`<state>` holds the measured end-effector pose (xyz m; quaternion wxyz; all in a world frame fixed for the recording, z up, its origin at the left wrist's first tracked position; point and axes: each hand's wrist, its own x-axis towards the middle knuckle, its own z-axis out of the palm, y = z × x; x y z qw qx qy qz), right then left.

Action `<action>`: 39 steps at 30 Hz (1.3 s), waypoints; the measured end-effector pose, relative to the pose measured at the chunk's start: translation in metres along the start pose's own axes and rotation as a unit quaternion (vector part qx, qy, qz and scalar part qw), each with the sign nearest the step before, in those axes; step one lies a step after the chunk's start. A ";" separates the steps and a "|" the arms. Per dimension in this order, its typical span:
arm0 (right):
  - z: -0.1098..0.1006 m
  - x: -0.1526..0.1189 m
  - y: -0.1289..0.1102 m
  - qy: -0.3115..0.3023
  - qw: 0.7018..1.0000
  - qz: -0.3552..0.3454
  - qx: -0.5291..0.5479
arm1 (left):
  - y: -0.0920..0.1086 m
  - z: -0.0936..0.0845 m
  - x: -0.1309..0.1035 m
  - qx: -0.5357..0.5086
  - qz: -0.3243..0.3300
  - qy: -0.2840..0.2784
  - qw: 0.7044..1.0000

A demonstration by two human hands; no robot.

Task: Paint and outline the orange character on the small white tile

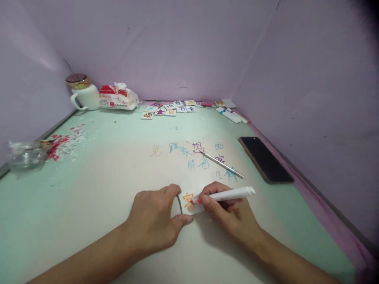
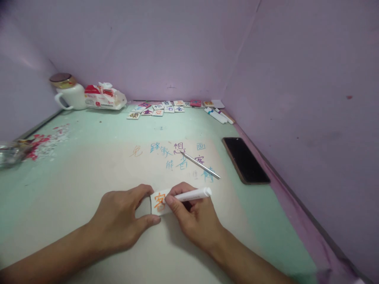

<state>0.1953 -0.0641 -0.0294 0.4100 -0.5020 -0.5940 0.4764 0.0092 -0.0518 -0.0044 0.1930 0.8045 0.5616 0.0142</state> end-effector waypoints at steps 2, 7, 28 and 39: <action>0.000 0.001 0.000 0.001 1.000 0.002 -0.003 | -0.001 0.001 0.001 0.000 -0.001 0.005 1.000; -0.001 0.001 0.001 0.006 1.000 0.005 -0.006 | 0.001 -0.003 0.001 0.004 -0.010 -0.019 1.000; -0.006 -0.001 0.005 0.021 1.000 -0.001 -0.004 | -0.002 0.003 0.000 -0.008 -0.002 0.007 1.000; -0.006 0.000 0.004 0.037 0.999 0.008 -0.009 | -0.003 0.004 -0.001 -0.007 -0.003 0.010 1.000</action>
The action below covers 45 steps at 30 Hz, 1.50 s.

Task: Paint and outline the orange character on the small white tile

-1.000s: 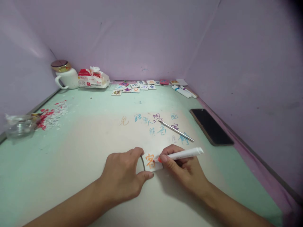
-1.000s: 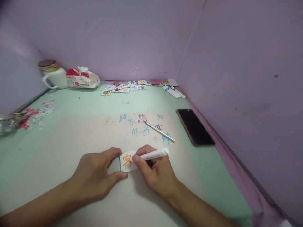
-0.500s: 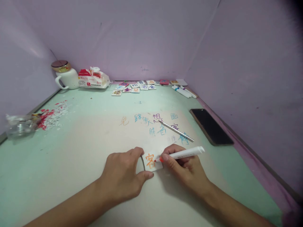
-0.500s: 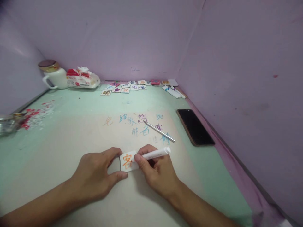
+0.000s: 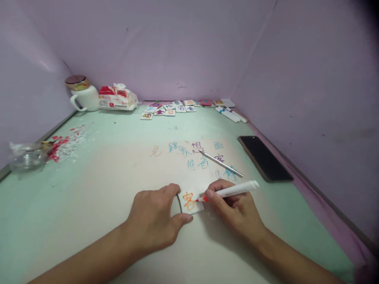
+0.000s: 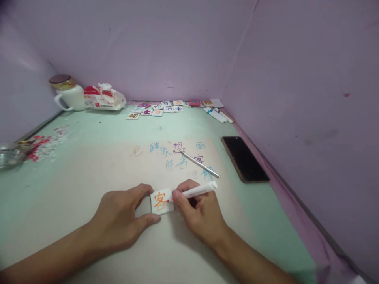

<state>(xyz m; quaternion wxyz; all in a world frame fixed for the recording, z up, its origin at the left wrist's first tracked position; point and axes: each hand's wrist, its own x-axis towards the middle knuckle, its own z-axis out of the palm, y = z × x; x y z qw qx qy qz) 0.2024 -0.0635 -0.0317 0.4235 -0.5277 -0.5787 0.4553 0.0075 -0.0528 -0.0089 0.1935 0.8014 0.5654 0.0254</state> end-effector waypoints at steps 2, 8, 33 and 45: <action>0.000 0.000 0.000 0.004 1.000 -0.001 -0.001 | 0.000 0.000 0.001 0.000 -0.002 0.001 1.000; 0.001 0.002 -0.002 0.021 1.000 -0.005 -0.006 | 0.001 -0.003 0.001 0.003 -0.001 -0.007 1.000; 0.004 -0.003 -0.007 0.047 0.999 -0.003 -0.005 | 0.003 -0.004 0.002 0.004 0.000 -0.013 1.000; 0.008 -0.005 -0.014 0.096 0.994 -0.042 -0.026 | 0.003 -0.002 0.001 0.009 0.001 -0.009 1.000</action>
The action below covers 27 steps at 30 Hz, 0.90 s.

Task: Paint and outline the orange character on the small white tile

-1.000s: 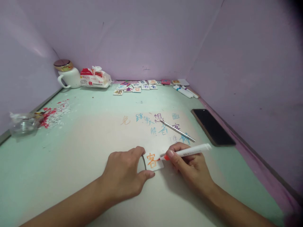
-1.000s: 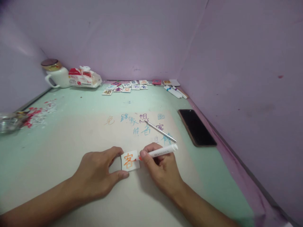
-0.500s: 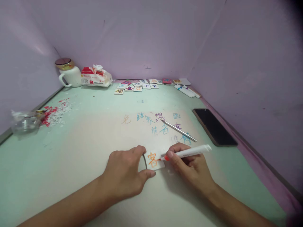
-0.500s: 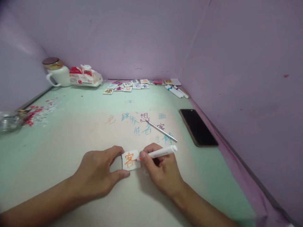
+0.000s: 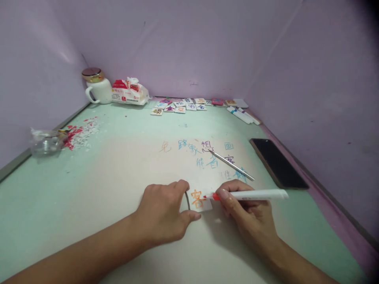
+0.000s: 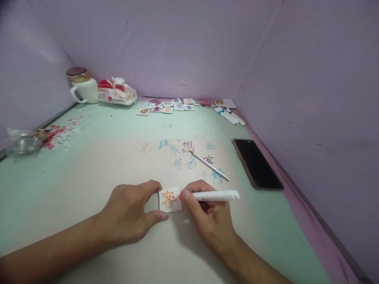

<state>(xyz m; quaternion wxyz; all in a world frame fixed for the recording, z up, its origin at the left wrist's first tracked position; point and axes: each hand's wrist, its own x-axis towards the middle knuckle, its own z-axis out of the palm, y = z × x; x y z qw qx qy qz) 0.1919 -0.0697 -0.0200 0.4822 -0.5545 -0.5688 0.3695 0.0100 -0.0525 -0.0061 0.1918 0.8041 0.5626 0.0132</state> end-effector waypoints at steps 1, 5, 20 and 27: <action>0.001 0.000 0.000 -0.004 1.000 -0.004 0.005 | -0.001 0.001 0.000 0.000 0.003 0.003 1.000; 0.005 -0.001 0.001 -0.018 1.000 0.009 0.018 | -0.003 0.005 0.000 -0.002 0.017 0.023 1.000; 0.005 -0.008 0.004 -0.085 0.996 -0.023 -0.023 | -0.003 0.005 -0.001 -0.004 0.021 0.020 1.000; 0.006 -0.008 0.005 -0.099 0.994 -0.029 -0.022 | -0.001 0.002 -0.001 -0.008 0.028 0.006 1.000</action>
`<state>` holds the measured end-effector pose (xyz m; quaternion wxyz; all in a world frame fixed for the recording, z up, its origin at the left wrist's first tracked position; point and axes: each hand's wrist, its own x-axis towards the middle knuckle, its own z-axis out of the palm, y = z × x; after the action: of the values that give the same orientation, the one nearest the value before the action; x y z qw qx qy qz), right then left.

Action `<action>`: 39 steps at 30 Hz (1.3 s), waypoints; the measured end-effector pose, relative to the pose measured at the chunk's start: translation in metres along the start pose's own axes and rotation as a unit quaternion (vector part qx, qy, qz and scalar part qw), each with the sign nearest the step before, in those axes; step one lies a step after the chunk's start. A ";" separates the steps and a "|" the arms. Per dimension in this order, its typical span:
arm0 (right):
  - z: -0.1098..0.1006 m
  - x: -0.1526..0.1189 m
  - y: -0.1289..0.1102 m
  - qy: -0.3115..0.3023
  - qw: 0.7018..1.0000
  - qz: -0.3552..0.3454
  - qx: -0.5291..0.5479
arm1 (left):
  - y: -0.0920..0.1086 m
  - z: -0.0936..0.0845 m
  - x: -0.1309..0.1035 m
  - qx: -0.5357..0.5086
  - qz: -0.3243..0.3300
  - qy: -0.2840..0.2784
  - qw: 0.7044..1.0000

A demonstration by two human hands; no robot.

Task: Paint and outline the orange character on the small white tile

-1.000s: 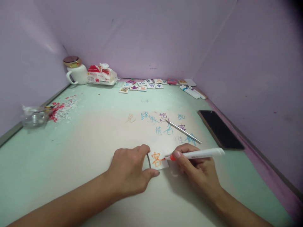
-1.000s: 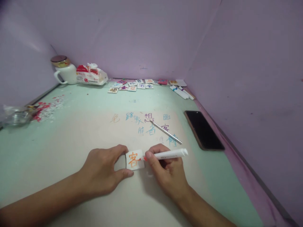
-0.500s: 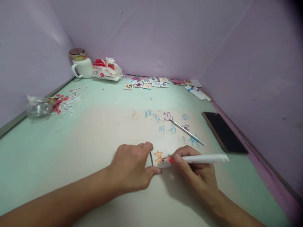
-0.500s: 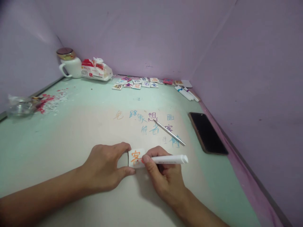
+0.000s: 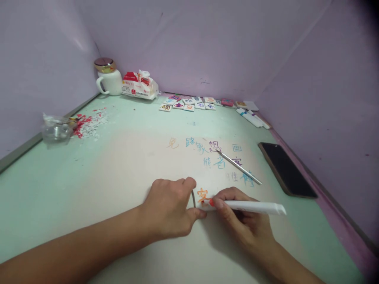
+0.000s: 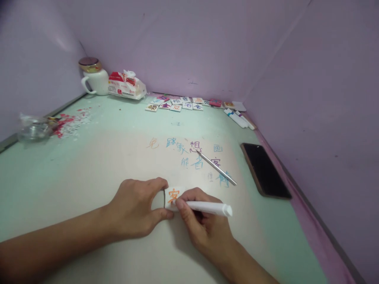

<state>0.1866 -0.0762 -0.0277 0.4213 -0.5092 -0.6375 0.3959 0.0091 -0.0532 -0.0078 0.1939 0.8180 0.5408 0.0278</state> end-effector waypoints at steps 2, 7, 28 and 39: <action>0.000 0.000 0.001 -0.002 1.000 -0.001 -0.005 | 0.000 0.000 0.000 -0.004 0.000 0.004 1.000; 0.000 -0.001 0.002 -0.003 1.000 -0.003 -0.019 | -0.002 0.003 0.000 -0.007 0.001 0.005 1.000; 0.001 -0.002 -0.003 0.074 0.997 0.016 0.004 | -0.002 0.005 -0.001 -0.005 -0.001 0.013 1.000; 0.002 0.000 -0.002 0.017 1.000 0.018 0.004 | -0.003 0.005 0.000 0.004 -0.001 0.014 1.000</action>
<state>0.1838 -0.0769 -0.0271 0.4269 -0.5253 -0.6195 0.3974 0.0078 -0.0533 -0.0134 0.1828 0.8179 0.5444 0.0367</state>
